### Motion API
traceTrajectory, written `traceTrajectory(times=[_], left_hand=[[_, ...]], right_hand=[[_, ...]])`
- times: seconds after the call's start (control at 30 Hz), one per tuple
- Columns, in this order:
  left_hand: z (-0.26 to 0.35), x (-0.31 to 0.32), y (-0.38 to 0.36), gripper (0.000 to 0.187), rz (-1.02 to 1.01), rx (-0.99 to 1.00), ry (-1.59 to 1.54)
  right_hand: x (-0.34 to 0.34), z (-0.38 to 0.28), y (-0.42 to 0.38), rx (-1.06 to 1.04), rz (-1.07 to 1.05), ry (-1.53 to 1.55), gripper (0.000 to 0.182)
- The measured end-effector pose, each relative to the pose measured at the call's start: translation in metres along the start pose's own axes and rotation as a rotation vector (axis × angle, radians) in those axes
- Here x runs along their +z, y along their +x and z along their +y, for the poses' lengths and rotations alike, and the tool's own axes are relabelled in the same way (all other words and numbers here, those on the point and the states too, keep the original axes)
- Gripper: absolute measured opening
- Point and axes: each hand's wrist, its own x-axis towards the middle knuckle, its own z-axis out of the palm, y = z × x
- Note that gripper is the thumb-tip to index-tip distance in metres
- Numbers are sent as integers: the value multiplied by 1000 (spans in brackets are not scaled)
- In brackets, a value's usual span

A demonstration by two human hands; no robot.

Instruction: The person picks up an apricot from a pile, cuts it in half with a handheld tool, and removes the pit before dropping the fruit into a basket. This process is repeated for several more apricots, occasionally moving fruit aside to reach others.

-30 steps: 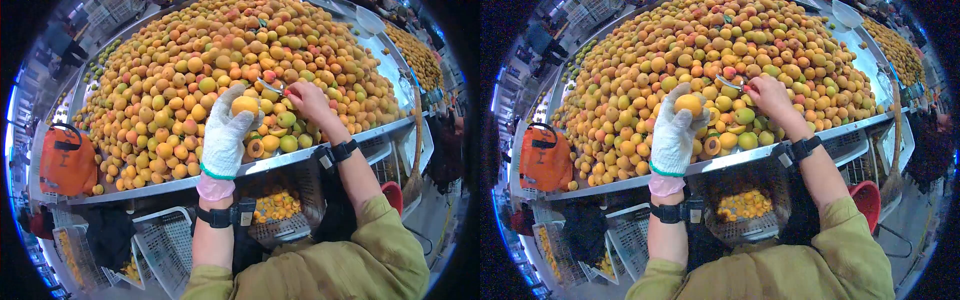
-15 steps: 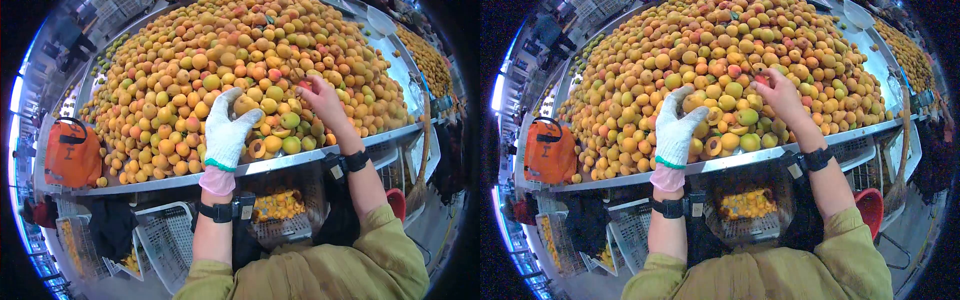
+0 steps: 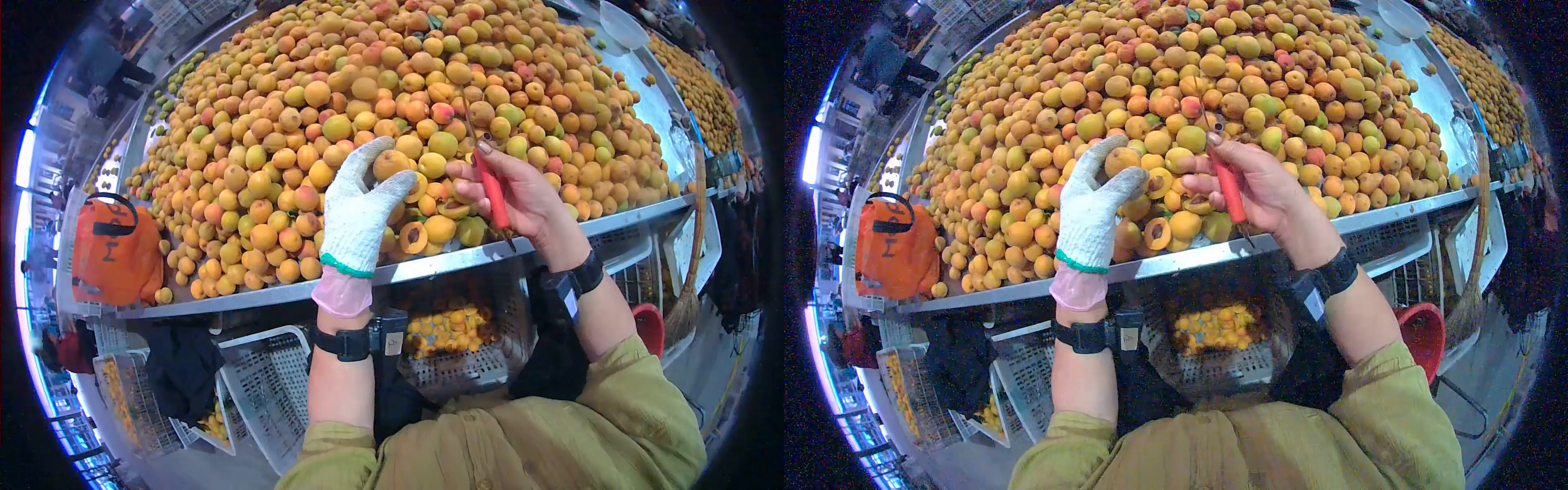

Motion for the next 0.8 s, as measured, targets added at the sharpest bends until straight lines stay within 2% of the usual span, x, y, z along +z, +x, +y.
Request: traceTrajectory(times=[0.07,0.13,0.17,0.23,0.27,0.3,0.37,0.43,0.5,0.63,0.7,0.8], left_hand=[[2,1,-1,48,-12,36,35],[3,1,-2,49,-22,63,87],[3,1,-2,49,-36,93,138],[3,0,-3,49,-22,76,144],[3,-1,-3,48,-10,61,151],[4,-1,-3,48,-7,63,151],[7,-4,-4,47,-17,48,131],[9,-6,-5,46,-7,49,126],[9,-10,-4,46,2,50,121],[7,-16,-3,48,-15,20,52],[7,-17,-2,50,-4,-3,10],[6,-19,-2,51,-4,12,40]], right_hand=[[-3,2,0,17,-8,5,24],[-13,8,4,-7,-323,38,23],[-16,9,4,-4,-323,38,23],[-6,8,1,-63,-136,-420,21],[-3,11,-1,-139,-97,-567,18],[-1,12,-2,-139,-100,-569,18],[3,15,-5,-478,-45,-993,18],[11,11,-12,-432,-25,-1009,18],[0,9,-7,-279,-132,-874,19],[-1,21,-2,-419,-153,-774,18],[-6,22,1,-609,-87,-1252,20],[-3,22,-1,-682,-106,-1313,21]])
